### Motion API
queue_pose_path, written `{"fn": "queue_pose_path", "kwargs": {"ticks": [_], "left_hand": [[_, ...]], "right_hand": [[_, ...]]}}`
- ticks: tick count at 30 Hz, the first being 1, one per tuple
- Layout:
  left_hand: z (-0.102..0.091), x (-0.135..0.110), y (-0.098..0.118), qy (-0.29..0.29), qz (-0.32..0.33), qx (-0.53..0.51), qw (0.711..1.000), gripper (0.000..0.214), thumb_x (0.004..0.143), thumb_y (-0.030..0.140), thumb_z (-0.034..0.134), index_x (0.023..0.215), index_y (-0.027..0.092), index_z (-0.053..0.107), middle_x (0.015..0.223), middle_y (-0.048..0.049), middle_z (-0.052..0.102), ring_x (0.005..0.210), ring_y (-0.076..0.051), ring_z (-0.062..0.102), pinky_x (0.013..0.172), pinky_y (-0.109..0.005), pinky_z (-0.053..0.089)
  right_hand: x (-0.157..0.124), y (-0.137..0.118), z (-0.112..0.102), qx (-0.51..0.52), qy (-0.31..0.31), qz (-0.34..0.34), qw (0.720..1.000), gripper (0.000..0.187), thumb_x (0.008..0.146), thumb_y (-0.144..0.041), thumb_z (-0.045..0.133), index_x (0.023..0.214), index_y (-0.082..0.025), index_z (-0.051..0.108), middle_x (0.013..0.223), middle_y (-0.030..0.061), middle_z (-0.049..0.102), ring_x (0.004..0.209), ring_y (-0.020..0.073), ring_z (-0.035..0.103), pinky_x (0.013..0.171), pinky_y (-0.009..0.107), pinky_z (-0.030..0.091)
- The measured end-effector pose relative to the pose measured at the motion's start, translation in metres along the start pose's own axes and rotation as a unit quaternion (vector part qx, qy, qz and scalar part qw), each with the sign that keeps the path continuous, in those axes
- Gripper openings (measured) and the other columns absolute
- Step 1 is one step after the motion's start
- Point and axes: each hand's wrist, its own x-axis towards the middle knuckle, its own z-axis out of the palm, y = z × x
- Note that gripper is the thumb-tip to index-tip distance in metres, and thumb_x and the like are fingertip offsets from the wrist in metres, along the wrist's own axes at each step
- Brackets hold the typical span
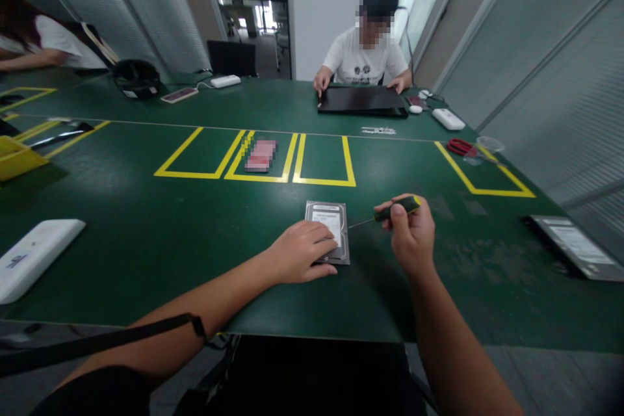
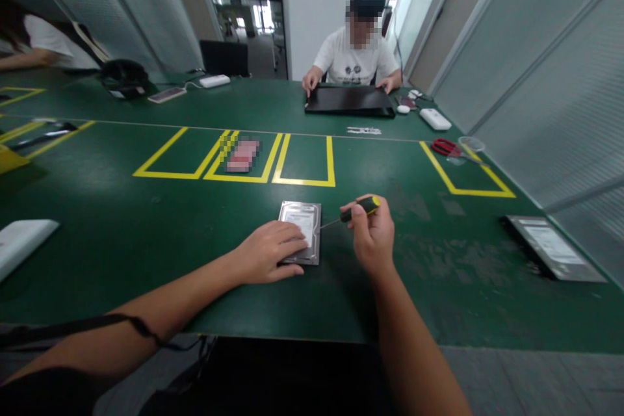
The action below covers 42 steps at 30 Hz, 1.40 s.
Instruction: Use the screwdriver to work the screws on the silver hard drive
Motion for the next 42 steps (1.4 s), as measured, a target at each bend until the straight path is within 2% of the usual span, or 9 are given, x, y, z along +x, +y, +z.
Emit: {"fn": "queue_pose_path", "kwargs": {"ticks": [11,28,33,39,42], "left_hand": [[0.008,-0.003,-0.005,0.041,0.02,0.008,0.999,0.039,0.097,0.045,0.053,0.119,0.015,0.065,0.114,-0.0127,0.069,0.109,-0.027,0.062,0.098,-0.045,0.049],[0.009,-0.004,-0.005,0.045,0.011,-0.01,0.999,0.036,0.096,0.042,0.055,0.12,0.016,0.064,0.116,-0.0119,0.068,0.112,-0.027,0.062,0.101,-0.047,0.047],[0.009,-0.004,-0.005,0.047,0.015,-0.014,0.999,0.037,0.096,0.042,0.056,0.121,0.016,0.064,0.117,-0.0119,0.068,0.112,-0.027,0.061,0.102,-0.047,0.047],[0.008,-0.005,-0.006,0.047,0.014,-0.017,0.999,0.037,0.096,0.042,0.056,0.119,0.015,0.065,0.116,-0.0119,0.068,0.112,-0.027,0.061,0.103,-0.047,0.046],[0.009,-0.005,-0.006,0.048,0.013,-0.022,0.999,0.037,0.096,0.042,0.056,0.119,0.015,0.065,0.116,-0.0122,0.068,0.112,-0.027,0.062,0.103,-0.047,0.047]], "right_hand": [[-0.001,0.007,0.0,-0.014,-0.028,0.015,0.999,0.028,0.101,-0.044,0.054,0.107,-0.017,0.049,0.092,0.0063,0.067,0.06,0.0099,0.054,0.056,0.023,0.046],[0.0,0.007,0.002,-0.037,-0.044,0.011,0.998,0.028,0.1,-0.044,0.053,0.107,-0.017,0.05,0.091,0.0062,0.068,0.06,0.0098,0.055,0.056,0.023,0.047],[0.003,0.006,0.002,-0.064,-0.066,0.006,0.996,0.029,0.1,-0.044,0.052,0.109,-0.017,0.051,0.092,0.0061,0.068,0.063,0.0107,0.057,0.059,0.023,0.047],[0.014,-0.012,0.004,-0.128,-0.116,-0.03,0.984,0.023,0.099,-0.039,0.053,0.104,-0.017,0.054,0.086,0.0039,0.068,0.067,0.0116,0.06,0.063,0.023,0.046],[0.022,-0.019,0.005,-0.164,-0.147,-0.033,0.975,0.024,0.098,-0.04,0.053,0.102,-0.017,0.057,0.08,0.0022,0.065,0.063,0.0114,0.057,0.059,0.023,0.042]]}}
